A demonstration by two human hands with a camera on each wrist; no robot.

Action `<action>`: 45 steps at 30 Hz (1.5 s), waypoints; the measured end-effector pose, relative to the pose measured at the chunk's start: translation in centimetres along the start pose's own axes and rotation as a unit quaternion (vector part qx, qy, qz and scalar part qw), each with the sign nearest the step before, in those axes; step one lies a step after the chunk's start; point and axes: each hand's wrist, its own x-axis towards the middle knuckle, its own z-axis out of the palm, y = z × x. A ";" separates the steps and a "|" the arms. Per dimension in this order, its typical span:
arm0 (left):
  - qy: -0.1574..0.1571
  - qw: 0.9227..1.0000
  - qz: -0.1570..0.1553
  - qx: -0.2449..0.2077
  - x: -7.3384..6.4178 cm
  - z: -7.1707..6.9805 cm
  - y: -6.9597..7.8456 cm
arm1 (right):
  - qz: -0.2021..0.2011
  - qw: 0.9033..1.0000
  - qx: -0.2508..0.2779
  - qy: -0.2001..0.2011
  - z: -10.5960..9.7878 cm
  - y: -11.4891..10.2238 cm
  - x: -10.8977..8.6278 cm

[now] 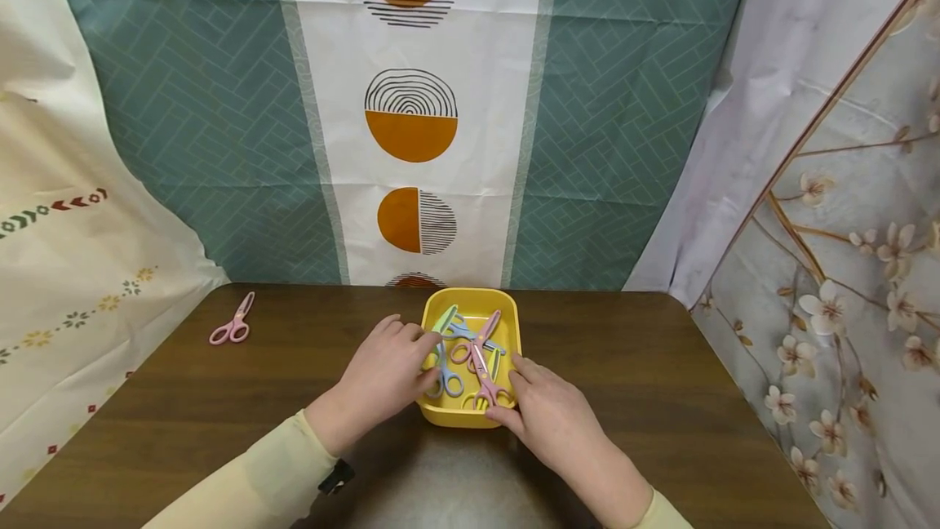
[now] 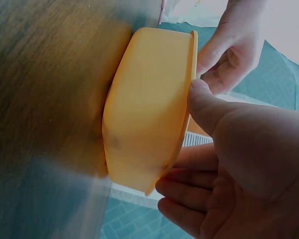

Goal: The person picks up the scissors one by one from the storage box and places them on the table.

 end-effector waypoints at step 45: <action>0.091 0.995 -0.015 0.022 -3.4 -0.6 -4.1 | 0.015 1.000 0.003 -0.009 -0.1 -0.2 0.0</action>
